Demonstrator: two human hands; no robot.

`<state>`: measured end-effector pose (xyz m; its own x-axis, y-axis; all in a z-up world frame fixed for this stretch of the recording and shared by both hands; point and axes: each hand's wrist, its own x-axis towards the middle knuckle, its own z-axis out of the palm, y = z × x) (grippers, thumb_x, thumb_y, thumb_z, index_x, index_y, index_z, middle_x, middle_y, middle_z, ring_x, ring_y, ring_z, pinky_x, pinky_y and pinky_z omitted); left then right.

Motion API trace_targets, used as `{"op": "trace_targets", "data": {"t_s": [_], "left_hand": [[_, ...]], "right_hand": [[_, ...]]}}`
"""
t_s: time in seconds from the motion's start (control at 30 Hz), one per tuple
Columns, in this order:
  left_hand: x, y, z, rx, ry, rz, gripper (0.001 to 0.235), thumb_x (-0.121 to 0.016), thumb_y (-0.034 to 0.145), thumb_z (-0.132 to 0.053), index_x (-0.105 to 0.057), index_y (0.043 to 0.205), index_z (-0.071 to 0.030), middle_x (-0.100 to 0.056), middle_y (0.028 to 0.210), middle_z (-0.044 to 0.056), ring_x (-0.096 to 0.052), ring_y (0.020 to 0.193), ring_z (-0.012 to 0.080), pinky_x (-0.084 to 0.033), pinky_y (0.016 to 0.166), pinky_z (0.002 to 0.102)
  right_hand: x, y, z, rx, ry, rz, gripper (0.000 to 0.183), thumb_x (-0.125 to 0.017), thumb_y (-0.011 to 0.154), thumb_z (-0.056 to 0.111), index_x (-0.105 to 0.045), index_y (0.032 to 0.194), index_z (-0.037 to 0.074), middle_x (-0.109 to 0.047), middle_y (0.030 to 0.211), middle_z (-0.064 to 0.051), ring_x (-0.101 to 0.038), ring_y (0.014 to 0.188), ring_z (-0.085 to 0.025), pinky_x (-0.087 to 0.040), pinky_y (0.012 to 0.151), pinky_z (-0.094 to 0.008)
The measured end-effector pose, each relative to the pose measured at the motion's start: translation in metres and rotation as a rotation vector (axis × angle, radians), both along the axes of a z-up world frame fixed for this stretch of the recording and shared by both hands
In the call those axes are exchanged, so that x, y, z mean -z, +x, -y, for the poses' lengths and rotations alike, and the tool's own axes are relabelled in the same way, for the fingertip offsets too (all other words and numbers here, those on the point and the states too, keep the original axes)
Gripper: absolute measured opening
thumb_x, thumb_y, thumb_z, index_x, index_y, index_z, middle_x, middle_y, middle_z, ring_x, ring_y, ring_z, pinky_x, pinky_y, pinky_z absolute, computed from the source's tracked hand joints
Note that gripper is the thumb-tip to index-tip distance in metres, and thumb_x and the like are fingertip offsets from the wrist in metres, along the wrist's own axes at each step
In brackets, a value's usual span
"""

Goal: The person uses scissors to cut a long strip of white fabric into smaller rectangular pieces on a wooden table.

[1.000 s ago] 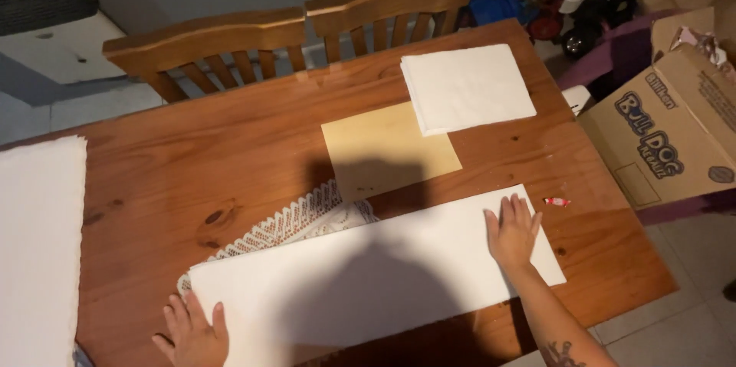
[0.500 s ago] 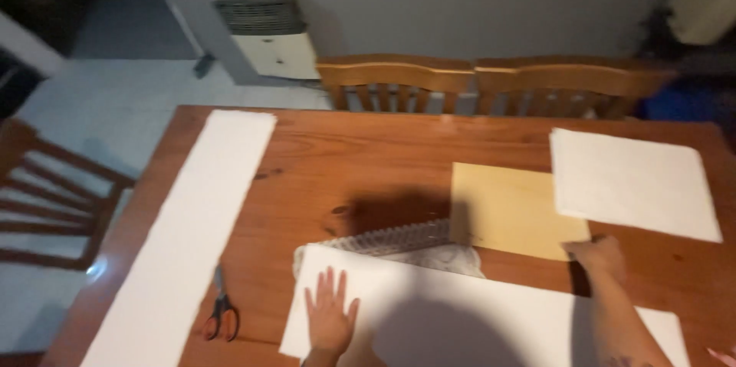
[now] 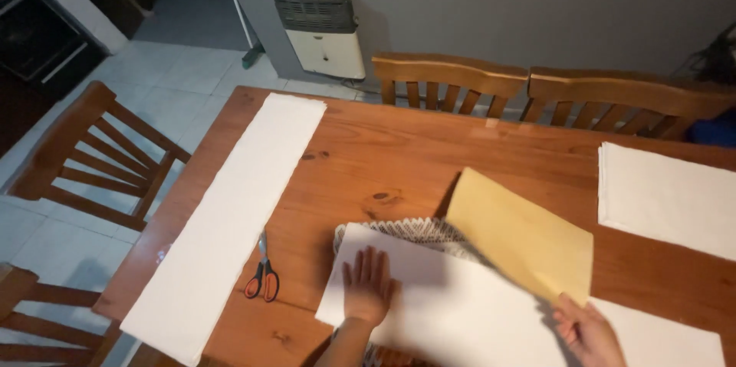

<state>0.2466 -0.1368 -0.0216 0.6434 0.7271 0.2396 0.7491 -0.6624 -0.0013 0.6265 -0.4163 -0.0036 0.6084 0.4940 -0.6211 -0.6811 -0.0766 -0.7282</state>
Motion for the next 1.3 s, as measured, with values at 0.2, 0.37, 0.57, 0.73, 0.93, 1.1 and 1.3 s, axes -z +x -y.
{"op": "trace_targets", "data": {"t_s": [0.2,0.37,0.57,0.73,0.93,1.1,1.3], "left_hand": [[0.01,-0.004,-0.011,0.037,-0.15,0.138,0.069,-0.045,0.1,-0.048,-0.032,0.16,-0.016,-0.025,0.167,0.017,-0.021,0.154,0.038,-0.013,0.118,0.064],[0.04,-0.045,-0.03,-0.282,-1.386,1.517,0.035,-0.062,0.097,-0.03,-0.074,0.121,-0.007,-0.076,0.112,0.011,-0.068,0.098,0.0209,-0.054,0.087,0.036],[-0.002,-0.116,-0.038,-0.415,-1.172,1.024,0.048,-0.062,0.102,-0.04,-0.049,0.064,-0.012,-0.044,0.064,0.0,-0.039,0.064,0.0125,-0.033,0.062,0.036],[-0.04,-0.131,-0.054,-0.465,-0.993,0.367,0.04,-0.062,0.084,-0.049,-0.077,0.092,-0.013,-0.078,0.084,0.008,-0.073,0.085,0.0287,-0.05,0.077,0.04],[-0.03,-0.136,-0.077,-0.114,-0.667,0.494,0.009,-0.07,0.079,-0.02,-0.067,0.083,-0.013,-0.07,0.089,0.004,-0.063,0.093,0.0287,-0.05,0.081,0.044],[-0.042,-0.146,-0.086,0.164,-0.426,0.315,0.051,-0.084,0.08,-0.037,-0.071,0.128,-0.028,-0.061,0.135,0.003,-0.051,0.133,0.0302,-0.043,0.106,0.047],[-0.05,-0.151,-0.097,0.343,-0.559,0.227,0.055,-0.071,0.094,-0.04,-0.058,0.146,-0.028,-0.035,0.165,0.01,-0.021,0.156,0.0374,-0.013,0.123,0.061]], "right_hand": [[-0.015,-0.133,-0.008,-0.039,-0.072,-0.019,0.029,-0.069,0.094,0.009,-0.06,0.115,-0.009,-0.067,0.074,-0.044,-0.054,0.05,-0.028,-0.029,0.037,-0.023],[-0.052,-0.214,-0.026,0.006,-0.126,0.049,0.031,-0.065,0.096,0.007,-0.06,0.125,-0.003,-0.07,0.118,-0.021,-0.071,0.089,-0.043,-0.053,0.075,-0.043],[-0.042,-0.267,-0.052,-0.174,-0.278,0.189,0.033,-0.078,0.092,0.021,-0.05,0.081,0.008,-0.063,0.05,-0.022,-0.077,0.062,-0.032,-0.052,0.059,-0.032],[-0.028,-0.295,-0.066,-0.149,-0.311,0.331,0.052,-0.079,0.092,0.022,-0.031,0.072,0.015,-0.044,0.052,-0.003,-0.078,0.055,-0.028,-0.032,0.039,-0.024],[-0.037,-0.293,-0.077,-0.075,-0.356,0.281,0.025,-0.076,0.094,0.015,-0.057,0.087,0.001,-0.064,0.072,-0.018,-0.076,0.063,-0.031,-0.058,0.047,-0.032],[-0.008,-0.283,-0.07,-0.016,-0.39,0.282,0.036,-0.075,0.095,0.013,-0.061,0.119,-0.011,-0.068,0.089,-0.029,-0.074,0.063,-0.035,-0.063,0.047,-0.036],[-0.028,-0.29,-0.077,0.02,-0.397,0.325,0.035,-0.077,0.092,0.01,-0.062,0.113,-0.013,-0.066,0.08,-0.026,-0.074,0.059,-0.031,-0.062,0.045,-0.032]]}}
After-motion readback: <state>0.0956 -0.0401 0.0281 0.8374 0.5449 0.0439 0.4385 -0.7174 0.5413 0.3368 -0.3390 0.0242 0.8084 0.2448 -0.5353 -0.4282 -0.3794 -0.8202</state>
